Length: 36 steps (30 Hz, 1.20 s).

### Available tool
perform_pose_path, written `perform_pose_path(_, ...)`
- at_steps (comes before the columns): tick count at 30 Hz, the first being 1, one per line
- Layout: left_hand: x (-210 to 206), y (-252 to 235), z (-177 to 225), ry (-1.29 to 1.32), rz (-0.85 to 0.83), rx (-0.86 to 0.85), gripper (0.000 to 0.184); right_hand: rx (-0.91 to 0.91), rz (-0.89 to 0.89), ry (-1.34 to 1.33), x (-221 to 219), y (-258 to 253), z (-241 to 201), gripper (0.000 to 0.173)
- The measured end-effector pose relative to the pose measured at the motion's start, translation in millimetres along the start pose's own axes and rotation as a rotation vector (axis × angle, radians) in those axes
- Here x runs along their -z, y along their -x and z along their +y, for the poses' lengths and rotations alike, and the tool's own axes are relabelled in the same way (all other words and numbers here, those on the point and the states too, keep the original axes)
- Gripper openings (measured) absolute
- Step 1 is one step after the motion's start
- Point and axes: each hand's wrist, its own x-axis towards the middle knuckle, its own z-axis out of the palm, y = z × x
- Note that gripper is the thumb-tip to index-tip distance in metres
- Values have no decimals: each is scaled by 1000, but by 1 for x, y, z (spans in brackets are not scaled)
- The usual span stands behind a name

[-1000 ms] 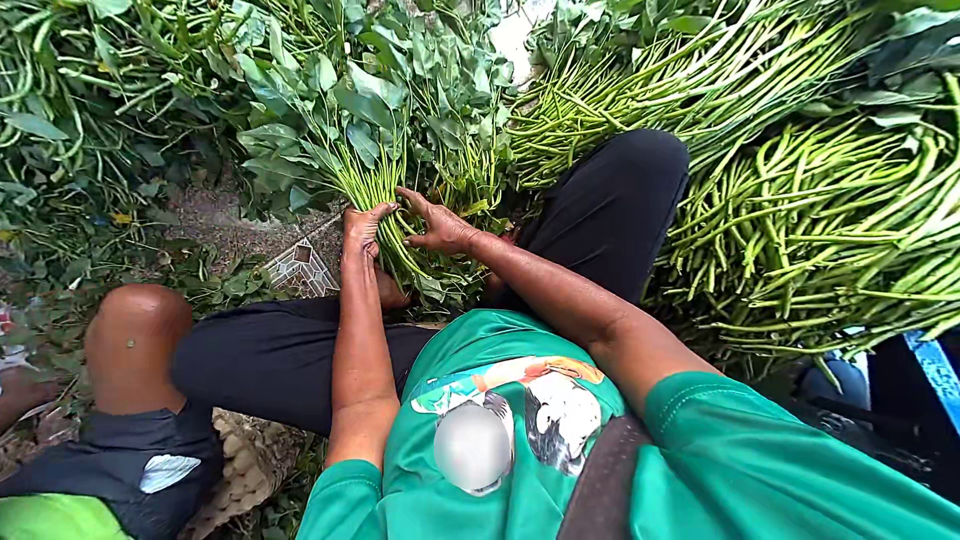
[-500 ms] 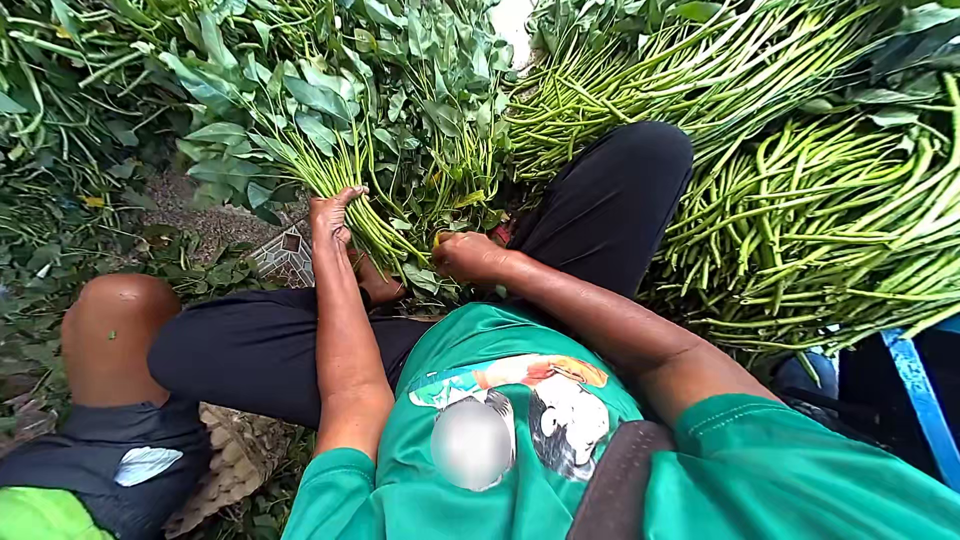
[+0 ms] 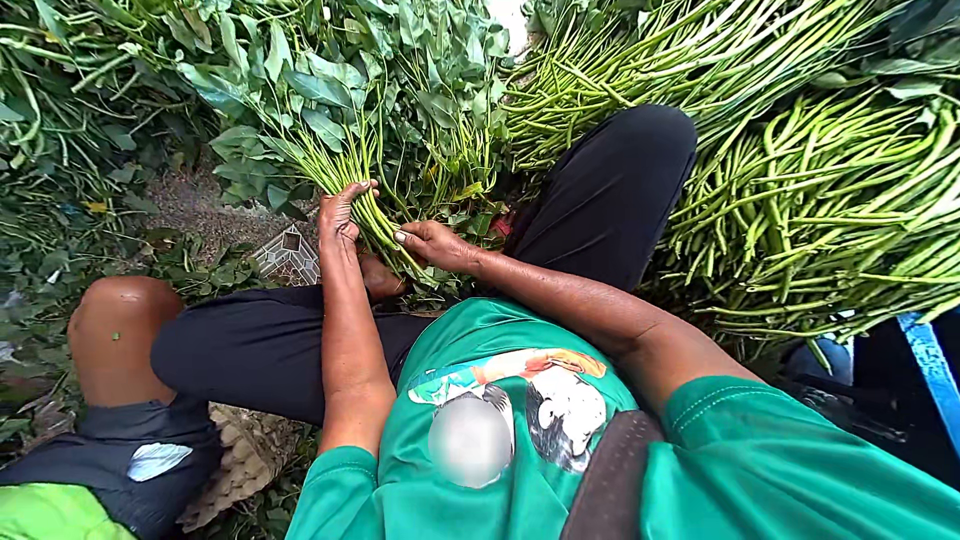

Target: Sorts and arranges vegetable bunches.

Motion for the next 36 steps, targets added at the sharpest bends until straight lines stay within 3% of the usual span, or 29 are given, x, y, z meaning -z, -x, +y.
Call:
perform_pose_path(3,7,-3,0,11,45,12,26,75,-189,376,-1,17,-17,35)
perform_pose_path(5,11,-3,1,-22,49,24,29,-51,-394,561,9,22,-27,28)
perform_pose_path(7,11,0,5,-56,24,28,31,-260,-459,662,33,11,-28,26)
perform_pose_path(10,9,5,11,-135,-22,10,29,-470,-183,764,63,-29,-1,24)
perform_pose_path(14,-6,17,14,-173,-89,0,31,-321,104,468,42,-80,57,55)
perform_pose_path(18,-17,33,14,-78,-160,0,32,-349,226,329,13,-95,83,39)
perform_pose_path(22,5,79,36,73,-251,-105,32,-409,242,288,43,-87,85,33)
perform_pose_path(26,22,81,67,153,-225,-341,25,-426,391,189,66,-84,90,37)
perform_pose_path(28,30,68,74,175,-197,-397,24,-374,433,205,66,-84,86,36)
perform_pose_path(32,41,50,58,120,-204,-351,46,-138,471,268,55,-87,47,33)
perform_pose_path(36,23,26,28,-7,109,-312,44,119,444,319,45,-81,13,33)
